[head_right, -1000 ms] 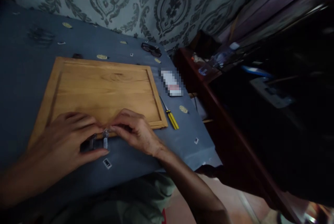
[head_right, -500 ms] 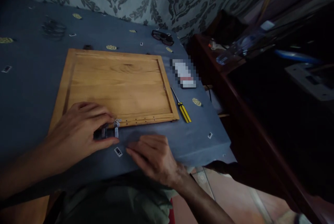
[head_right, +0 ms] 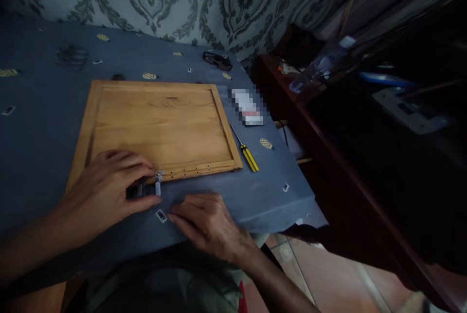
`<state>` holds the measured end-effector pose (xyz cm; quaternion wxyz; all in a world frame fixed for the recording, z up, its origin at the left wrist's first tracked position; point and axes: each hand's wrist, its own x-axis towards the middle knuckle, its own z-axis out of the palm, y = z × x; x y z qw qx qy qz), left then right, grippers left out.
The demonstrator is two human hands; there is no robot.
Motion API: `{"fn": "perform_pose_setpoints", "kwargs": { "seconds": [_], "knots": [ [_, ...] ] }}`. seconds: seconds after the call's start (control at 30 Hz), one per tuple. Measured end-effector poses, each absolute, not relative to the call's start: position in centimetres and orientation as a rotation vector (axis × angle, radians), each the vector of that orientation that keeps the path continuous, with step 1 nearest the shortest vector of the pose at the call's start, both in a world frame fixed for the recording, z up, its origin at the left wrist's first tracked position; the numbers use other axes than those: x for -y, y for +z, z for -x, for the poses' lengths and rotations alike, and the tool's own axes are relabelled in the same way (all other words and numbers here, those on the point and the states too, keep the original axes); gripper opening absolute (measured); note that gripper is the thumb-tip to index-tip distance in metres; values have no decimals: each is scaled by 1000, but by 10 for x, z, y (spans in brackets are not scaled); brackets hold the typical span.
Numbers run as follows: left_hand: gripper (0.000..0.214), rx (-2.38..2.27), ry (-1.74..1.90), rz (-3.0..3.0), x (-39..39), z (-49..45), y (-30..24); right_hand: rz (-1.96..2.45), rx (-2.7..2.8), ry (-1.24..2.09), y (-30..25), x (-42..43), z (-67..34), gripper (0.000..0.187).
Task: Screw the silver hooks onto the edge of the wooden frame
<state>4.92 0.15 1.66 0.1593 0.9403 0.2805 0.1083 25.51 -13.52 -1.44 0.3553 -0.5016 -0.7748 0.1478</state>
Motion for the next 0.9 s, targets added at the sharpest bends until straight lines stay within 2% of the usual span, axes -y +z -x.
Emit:
{"fn": "perform_pose_setpoints", "kwargs": {
  "seconds": [0.37, 0.47, 0.67, 0.9],
  "knots": [
    [19, -793, 316, -2673, -2, -49, 8, 1311, 1934, 430, -24, 132, -260, 38],
    [18, -813, 323, -2671, -4, -49, 6, 1313, 1942, 442, -28, 131, -261, 36],
    [16, -815, 280, -2685, -6, -48, 12, 1406, 1984, 459, -42, 135, -263, 21],
    [20, -803, 310, -2716, -7, -48, 17, 1478, 1996, 405, -55, 135, -266, 28]
  ]
}}
